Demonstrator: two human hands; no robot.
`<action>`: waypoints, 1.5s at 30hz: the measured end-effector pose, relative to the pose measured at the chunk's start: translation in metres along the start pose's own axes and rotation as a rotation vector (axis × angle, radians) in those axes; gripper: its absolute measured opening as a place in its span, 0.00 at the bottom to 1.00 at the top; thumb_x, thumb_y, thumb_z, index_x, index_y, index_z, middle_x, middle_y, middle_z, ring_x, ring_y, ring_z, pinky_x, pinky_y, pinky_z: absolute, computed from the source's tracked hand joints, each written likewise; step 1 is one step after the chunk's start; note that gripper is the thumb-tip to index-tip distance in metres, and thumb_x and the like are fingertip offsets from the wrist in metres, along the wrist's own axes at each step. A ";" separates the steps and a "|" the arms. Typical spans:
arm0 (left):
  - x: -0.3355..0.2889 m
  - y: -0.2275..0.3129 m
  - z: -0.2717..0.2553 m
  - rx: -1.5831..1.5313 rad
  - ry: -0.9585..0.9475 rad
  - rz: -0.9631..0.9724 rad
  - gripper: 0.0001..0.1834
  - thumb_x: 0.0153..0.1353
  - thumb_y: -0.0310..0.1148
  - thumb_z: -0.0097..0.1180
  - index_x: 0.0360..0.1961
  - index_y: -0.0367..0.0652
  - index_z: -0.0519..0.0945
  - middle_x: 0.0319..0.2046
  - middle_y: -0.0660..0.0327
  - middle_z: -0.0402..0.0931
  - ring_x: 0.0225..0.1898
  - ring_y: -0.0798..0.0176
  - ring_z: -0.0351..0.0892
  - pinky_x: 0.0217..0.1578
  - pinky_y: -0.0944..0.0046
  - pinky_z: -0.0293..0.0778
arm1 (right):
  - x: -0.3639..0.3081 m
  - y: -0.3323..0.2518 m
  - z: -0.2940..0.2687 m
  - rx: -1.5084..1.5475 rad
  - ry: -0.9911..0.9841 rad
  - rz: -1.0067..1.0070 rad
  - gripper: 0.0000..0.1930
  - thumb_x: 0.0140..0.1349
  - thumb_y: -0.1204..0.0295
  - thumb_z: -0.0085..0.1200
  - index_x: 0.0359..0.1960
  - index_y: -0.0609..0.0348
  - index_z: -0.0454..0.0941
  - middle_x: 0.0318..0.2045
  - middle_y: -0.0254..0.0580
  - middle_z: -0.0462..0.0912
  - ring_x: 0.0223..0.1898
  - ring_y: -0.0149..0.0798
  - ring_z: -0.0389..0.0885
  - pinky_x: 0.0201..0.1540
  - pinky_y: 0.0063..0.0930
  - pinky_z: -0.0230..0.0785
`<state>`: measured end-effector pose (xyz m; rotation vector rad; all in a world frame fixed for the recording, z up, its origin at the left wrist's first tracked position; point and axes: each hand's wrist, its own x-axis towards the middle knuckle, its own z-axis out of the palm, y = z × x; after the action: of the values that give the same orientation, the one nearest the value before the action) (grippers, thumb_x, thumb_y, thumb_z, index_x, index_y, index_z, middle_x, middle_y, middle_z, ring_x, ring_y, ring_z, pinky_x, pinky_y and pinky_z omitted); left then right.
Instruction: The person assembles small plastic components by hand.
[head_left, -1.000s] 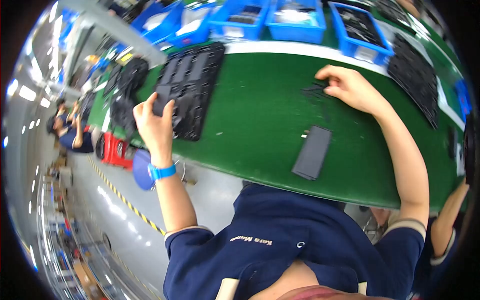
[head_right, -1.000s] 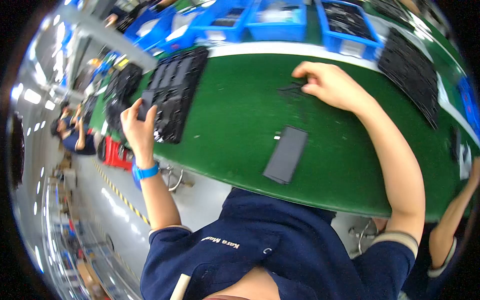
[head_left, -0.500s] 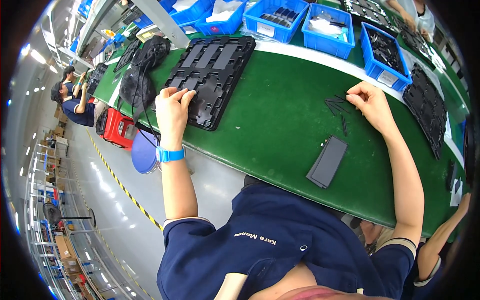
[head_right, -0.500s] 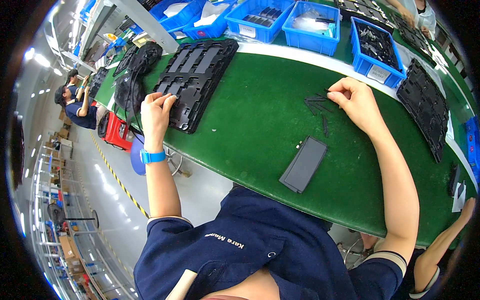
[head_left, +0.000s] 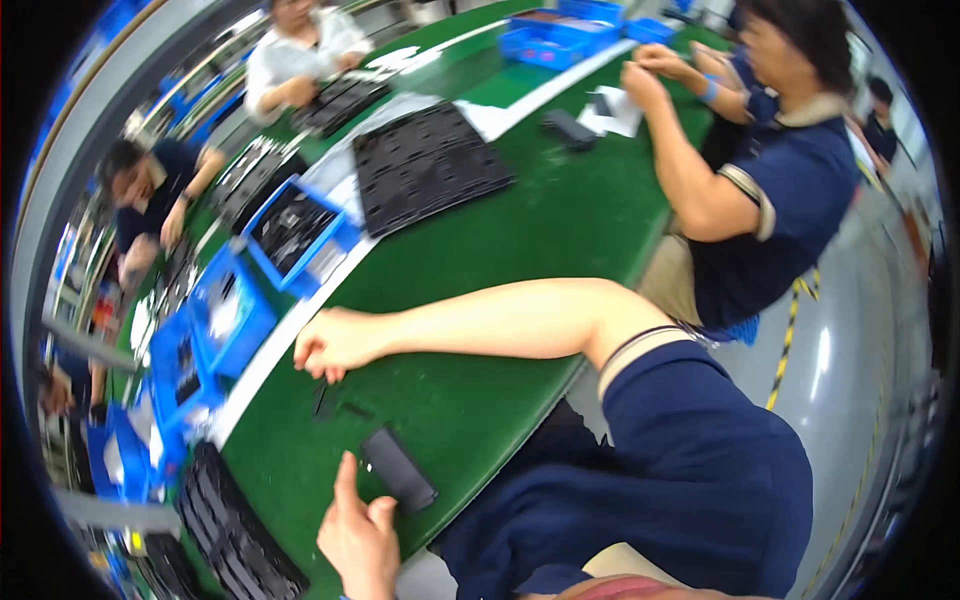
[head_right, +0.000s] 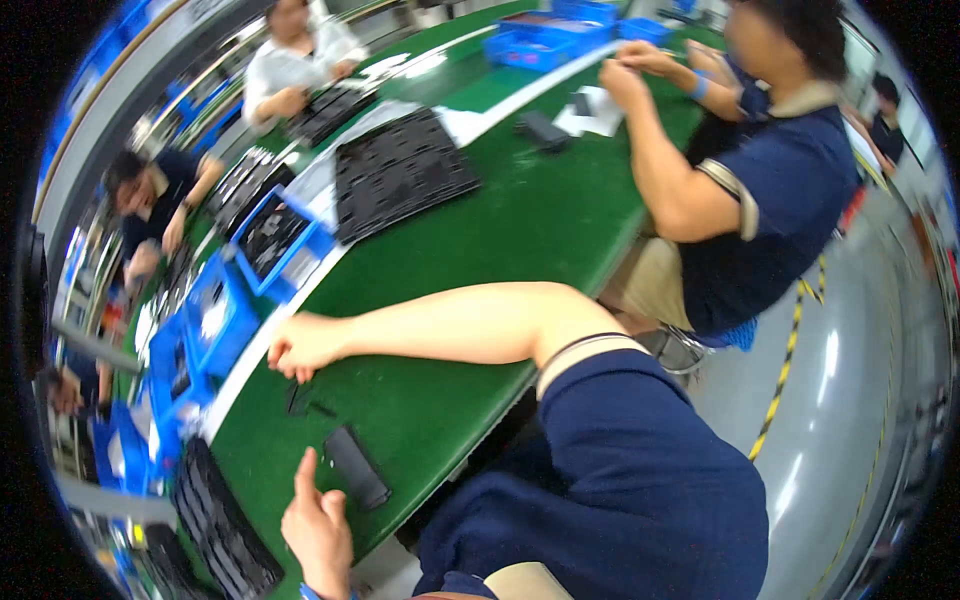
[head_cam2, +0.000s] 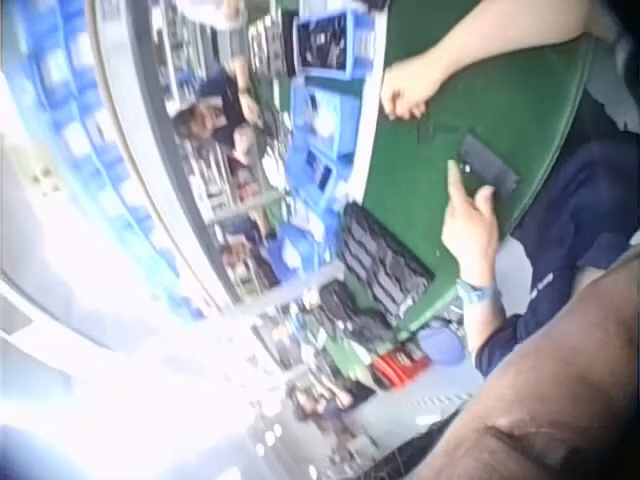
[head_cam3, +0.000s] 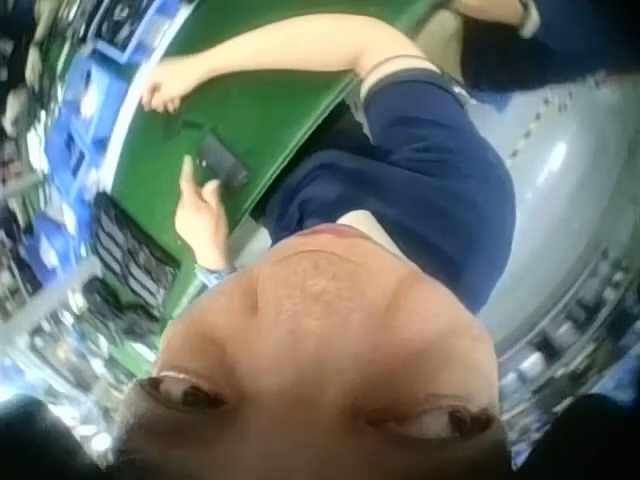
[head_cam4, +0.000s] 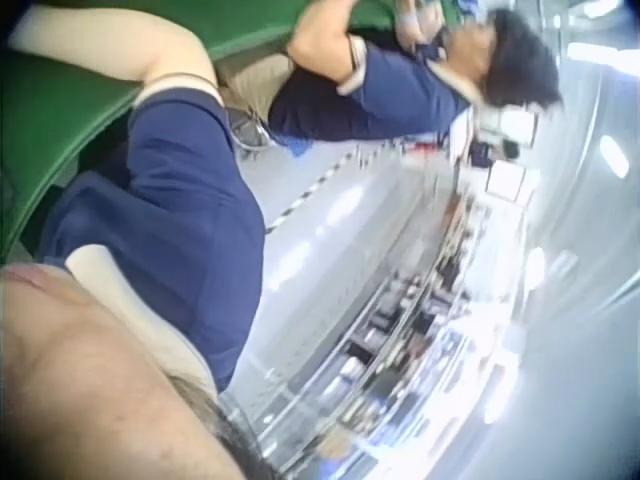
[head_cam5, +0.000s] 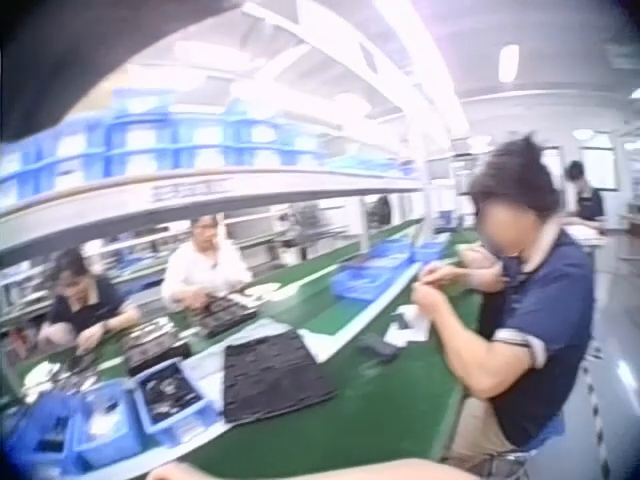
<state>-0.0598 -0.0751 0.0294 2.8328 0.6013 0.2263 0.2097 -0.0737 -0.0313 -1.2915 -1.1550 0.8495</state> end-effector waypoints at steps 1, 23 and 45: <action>0.007 0.012 0.004 0.118 -0.058 0.075 0.30 0.56 0.35 0.56 0.61 0.44 0.69 0.19 0.53 0.74 0.21 0.48 0.75 0.27 0.53 0.71 | -0.005 0.001 -0.005 -0.007 0.011 -0.004 0.12 0.56 0.78 0.52 0.42 0.69 0.79 0.28 0.46 0.84 0.24 0.34 0.84 0.28 0.27 0.78; 0.051 -0.024 -0.014 -1.070 -0.007 0.024 0.34 0.61 0.19 0.54 0.68 0.46 0.59 0.26 0.70 0.64 0.27 0.74 0.63 0.33 0.78 0.62 | -0.002 0.001 -0.003 0.027 -0.044 -0.086 0.10 0.52 0.75 0.63 0.34 0.68 0.81 0.25 0.44 0.83 0.22 0.31 0.82 0.22 0.23 0.76; 0.065 -0.044 0.017 -0.380 0.236 0.007 0.42 0.50 0.24 0.63 0.68 0.44 0.61 0.41 0.52 0.73 0.39 0.57 0.75 0.40 0.60 0.73 | -0.027 -0.036 0.013 0.252 -0.019 0.181 0.13 0.59 0.74 0.59 0.45 0.67 0.78 0.33 0.41 0.82 0.27 0.28 0.80 0.32 0.20 0.75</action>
<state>-0.0143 -0.0124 0.0084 2.4577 0.5286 0.6129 0.1861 -0.1008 -0.0018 -1.1919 -0.9207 1.1058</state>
